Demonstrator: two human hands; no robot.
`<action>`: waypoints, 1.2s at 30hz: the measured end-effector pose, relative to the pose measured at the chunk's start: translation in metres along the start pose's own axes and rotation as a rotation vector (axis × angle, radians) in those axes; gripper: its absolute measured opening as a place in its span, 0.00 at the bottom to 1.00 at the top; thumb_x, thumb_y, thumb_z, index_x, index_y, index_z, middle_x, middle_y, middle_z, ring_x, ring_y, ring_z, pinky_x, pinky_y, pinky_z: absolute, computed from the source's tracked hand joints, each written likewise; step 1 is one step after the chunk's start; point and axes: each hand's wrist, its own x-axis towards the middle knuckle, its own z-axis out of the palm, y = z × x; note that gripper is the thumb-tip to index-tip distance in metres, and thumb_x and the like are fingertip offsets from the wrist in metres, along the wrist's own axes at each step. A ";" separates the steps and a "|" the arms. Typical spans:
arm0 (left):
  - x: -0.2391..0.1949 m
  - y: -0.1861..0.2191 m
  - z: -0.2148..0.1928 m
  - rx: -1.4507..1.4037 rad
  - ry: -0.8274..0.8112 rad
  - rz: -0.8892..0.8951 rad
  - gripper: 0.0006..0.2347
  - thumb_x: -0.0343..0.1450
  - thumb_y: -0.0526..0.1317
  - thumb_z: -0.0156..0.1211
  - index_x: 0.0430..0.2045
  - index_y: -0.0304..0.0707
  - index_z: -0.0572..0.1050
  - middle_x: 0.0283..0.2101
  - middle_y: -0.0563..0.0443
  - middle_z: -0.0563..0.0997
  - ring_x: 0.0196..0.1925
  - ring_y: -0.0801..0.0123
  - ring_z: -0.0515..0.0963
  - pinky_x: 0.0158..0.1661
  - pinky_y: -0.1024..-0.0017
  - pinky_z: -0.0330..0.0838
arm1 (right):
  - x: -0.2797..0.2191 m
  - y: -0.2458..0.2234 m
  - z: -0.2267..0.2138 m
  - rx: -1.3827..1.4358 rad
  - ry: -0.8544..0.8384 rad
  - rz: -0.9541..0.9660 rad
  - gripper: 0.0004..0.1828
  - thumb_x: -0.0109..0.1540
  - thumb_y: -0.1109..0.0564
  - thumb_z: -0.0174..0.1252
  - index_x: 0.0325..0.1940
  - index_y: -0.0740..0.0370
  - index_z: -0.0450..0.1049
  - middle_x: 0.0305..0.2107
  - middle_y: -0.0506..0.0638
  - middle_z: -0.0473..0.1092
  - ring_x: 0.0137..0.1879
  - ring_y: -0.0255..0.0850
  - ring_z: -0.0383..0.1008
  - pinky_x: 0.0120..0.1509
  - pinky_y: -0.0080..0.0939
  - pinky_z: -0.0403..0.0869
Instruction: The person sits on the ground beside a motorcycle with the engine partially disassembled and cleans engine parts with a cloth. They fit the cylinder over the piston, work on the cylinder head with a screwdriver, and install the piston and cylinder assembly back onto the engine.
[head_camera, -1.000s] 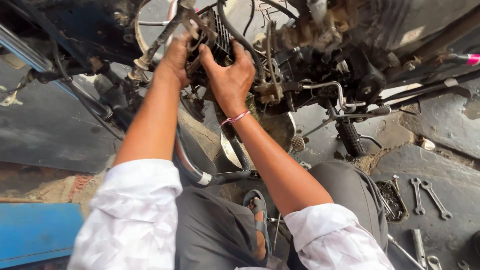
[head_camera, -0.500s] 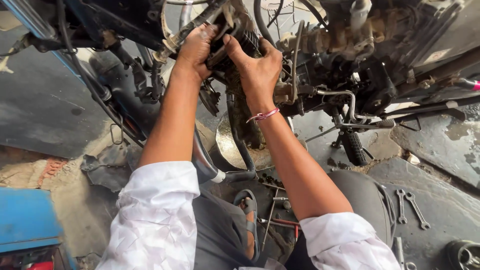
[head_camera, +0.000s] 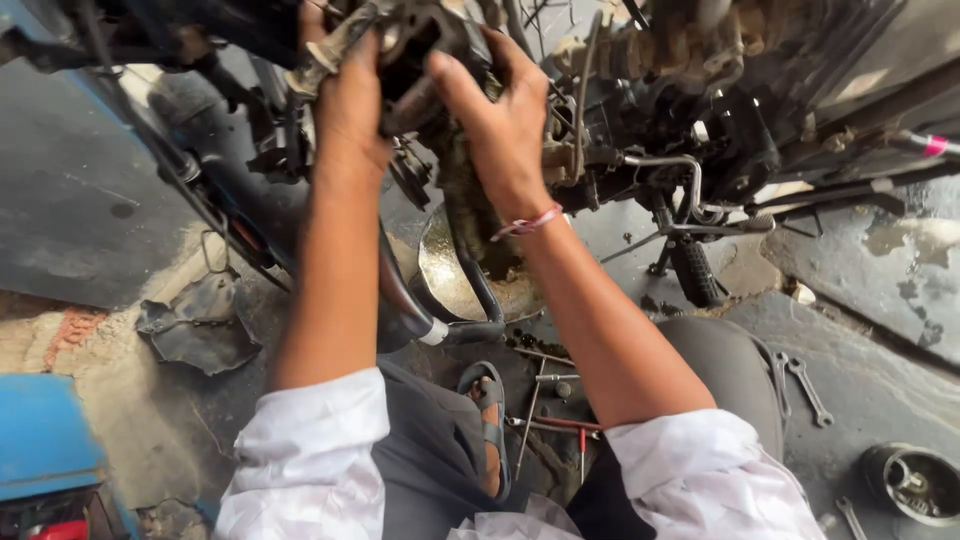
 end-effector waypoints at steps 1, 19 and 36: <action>-0.001 -0.013 -0.004 0.000 0.013 0.012 0.19 0.73 0.41 0.57 0.59 0.49 0.62 0.51 0.52 0.80 0.53 0.66 0.83 0.47 0.61 0.87 | -0.002 0.000 -0.006 0.005 -0.017 -0.004 0.36 0.59 0.45 0.69 0.61 0.75 0.71 0.42 0.54 0.79 0.46 0.37 0.78 0.52 0.37 0.78; -0.190 0.065 0.044 -0.033 -0.093 0.257 0.30 0.72 0.31 0.59 0.70 0.31 0.51 0.65 0.37 0.68 0.69 0.57 0.68 0.76 0.59 0.60 | -0.066 -0.045 -0.083 0.541 -0.322 0.239 0.30 0.60 0.48 0.64 0.62 0.68 0.72 0.48 0.54 0.75 0.51 0.43 0.77 0.60 0.43 0.77; -0.308 0.009 0.049 0.536 -0.168 0.522 0.07 0.67 0.29 0.67 0.33 0.35 0.73 0.44 0.48 0.76 0.55 0.49 0.79 0.53 0.60 0.76 | -0.263 -0.149 -0.179 -0.334 0.166 0.402 0.34 0.56 0.49 0.65 0.58 0.80 0.75 0.41 0.56 0.75 0.45 0.37 0.74 0.49 0.34 0.73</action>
